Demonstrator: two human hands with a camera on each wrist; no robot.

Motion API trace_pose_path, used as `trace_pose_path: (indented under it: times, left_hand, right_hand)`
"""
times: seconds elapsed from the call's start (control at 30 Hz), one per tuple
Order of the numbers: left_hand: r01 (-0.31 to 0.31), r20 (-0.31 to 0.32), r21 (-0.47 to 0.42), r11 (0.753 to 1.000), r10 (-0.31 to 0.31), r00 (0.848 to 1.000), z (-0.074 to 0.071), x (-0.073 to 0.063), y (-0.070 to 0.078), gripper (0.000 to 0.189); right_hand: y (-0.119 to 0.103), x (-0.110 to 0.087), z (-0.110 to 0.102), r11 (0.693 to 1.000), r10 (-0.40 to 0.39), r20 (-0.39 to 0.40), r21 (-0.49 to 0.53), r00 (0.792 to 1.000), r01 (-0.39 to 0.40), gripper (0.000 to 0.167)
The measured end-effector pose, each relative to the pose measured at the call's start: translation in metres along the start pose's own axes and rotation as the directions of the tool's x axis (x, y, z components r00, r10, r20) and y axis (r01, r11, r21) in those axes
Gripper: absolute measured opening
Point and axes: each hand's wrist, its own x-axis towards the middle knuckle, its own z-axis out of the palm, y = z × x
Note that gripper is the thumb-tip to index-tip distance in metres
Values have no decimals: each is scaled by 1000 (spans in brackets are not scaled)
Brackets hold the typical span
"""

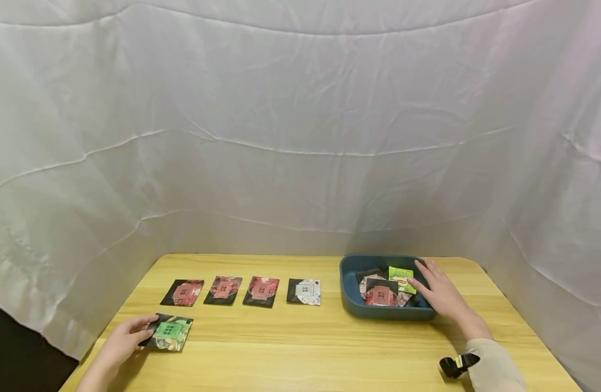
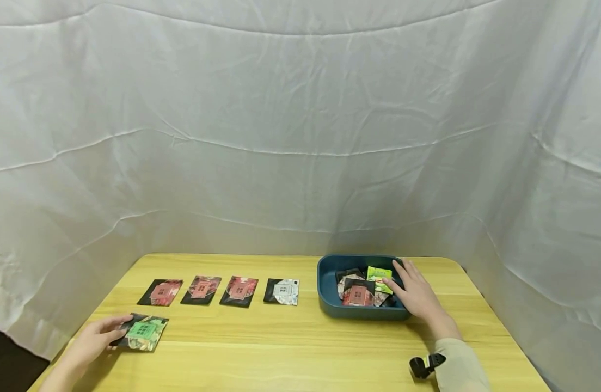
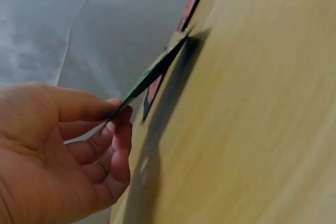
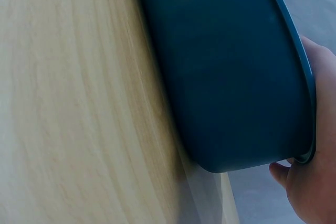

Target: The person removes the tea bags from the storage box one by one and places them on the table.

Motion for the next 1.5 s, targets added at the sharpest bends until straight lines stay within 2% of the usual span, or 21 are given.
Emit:
trace_pose_path:
  times: [0.17, 0.3, 0.5, 0.63, 0.83, 1.07, 1.37, 1.5]
  left_hand:
    - [22, 23, 70, 997, -24, 999, -2, 3, -4, 46]
    - [41, 36, 70, 997, -43, 998, -3, 5, -5, 47]
    - [-29, -4, 145, 989, 30, 1000, -5, 6, -5, 44]
    - [-39, -27, 195, 980, 45, 999, -6, 5, 4, 46]
    - [-99, -58, 242, 965, 116, 992, -6, -2, 31, 48]
    - [-180, -12, 131, 975, 183, 983, 7, -2, 69, 54]
    - [-318, -20, -2, 948, 317, 948, 39, 3, 121, 47]
    - [-362, 0, -8, 932, 362, 932, 53, 8, 143, 45]
  right_hand:
    - [1, -1, 1, 1000, 4, 1, 6, 1000, -4, 77]
    - [3, -1, 3, 1000, 7, 1, 2, 1000, -7, 77]
    - [1, -1, 3, 1000, 4, -1, 8, 1000, -4, 76]
    - [-1, -2, 3, 1000, 6, -1, 11, 1000, -6, 76]
    - [-1, -1, 2, 1000, 2, 4, 17, 1000, -2, 77]
    - [-1, -1, 2, 1000, 0, 7, 18, 1000, 0, 77]
    - [1, 0, 1, 1000, 9, 7, 12, 1000, -9, 78]
    - [2, 1, 1, 1000, 10, 3, 9, 1000, -10, 78]
